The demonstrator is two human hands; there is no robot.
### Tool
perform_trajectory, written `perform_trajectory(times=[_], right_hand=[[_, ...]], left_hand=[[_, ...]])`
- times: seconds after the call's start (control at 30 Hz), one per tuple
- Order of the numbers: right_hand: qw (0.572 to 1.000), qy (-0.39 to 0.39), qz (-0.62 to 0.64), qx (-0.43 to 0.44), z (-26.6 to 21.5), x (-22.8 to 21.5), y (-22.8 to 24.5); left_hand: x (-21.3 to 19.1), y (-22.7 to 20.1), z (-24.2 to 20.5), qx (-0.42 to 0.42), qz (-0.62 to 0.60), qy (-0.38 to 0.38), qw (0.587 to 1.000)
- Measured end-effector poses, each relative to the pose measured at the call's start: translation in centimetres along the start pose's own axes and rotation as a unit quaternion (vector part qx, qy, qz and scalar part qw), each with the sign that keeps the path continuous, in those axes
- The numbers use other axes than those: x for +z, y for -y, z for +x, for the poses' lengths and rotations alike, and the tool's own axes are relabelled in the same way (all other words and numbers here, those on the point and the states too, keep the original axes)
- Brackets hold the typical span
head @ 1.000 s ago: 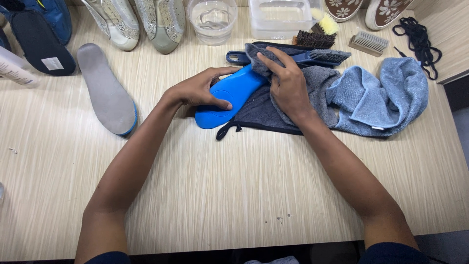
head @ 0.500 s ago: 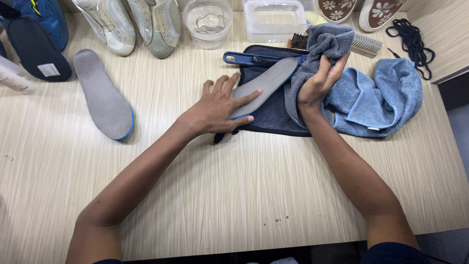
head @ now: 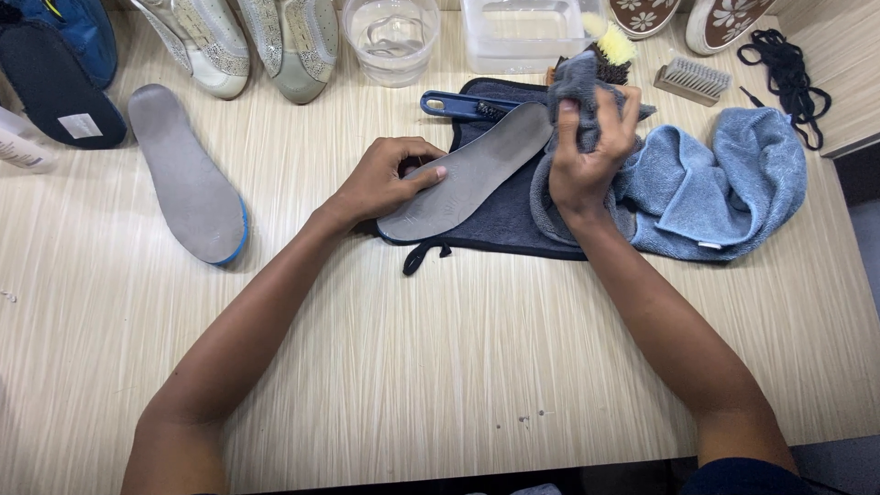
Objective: The person wipes a blue shoe insole with a gray cloth on a table, then flips it over to wipe the gray side. They repeat the wiping process on both sides of the insole using the cloth.
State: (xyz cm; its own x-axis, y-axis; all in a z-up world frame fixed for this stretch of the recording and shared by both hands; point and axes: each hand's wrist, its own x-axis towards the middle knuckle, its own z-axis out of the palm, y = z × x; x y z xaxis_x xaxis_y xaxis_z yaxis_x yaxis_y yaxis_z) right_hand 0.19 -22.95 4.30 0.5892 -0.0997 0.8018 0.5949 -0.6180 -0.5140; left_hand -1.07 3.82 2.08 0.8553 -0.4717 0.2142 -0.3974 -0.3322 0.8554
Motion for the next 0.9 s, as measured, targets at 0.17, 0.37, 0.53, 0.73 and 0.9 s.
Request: perform_trajectory(times=[0.17,0.37,0.53,0.73,0.9], right_hand=[[0.933,0.244,-0.247,-0.099,-0.3,-0.2,2.7],[0.907,0.362,-0.157,-0.151,-1.1,0.4,6.5],[0.906,0.38,-0.127,-0.137,-0.5,-0.1,6.1],[0.935,0.277,-0.219,-0.02,1.0,-0.7,1.2],[0.927,0.303,-0.205,-0.082,0.8,-0.1,3.1]], left_hand=[[0.5,0.1,0.2,0.011,0.069,-0.008,0.998],[0.5,0.6,0.2,0.031,0.055,-0.013,0.998],[0.3,0.7,0.2,0.032,0.058,-0.001,0.998],[0.3,-0.1,0.3,0.006,0.053,0.011,0.999],[0.6,0.3,0.2,0.026,0.082,0.01,0.996]])
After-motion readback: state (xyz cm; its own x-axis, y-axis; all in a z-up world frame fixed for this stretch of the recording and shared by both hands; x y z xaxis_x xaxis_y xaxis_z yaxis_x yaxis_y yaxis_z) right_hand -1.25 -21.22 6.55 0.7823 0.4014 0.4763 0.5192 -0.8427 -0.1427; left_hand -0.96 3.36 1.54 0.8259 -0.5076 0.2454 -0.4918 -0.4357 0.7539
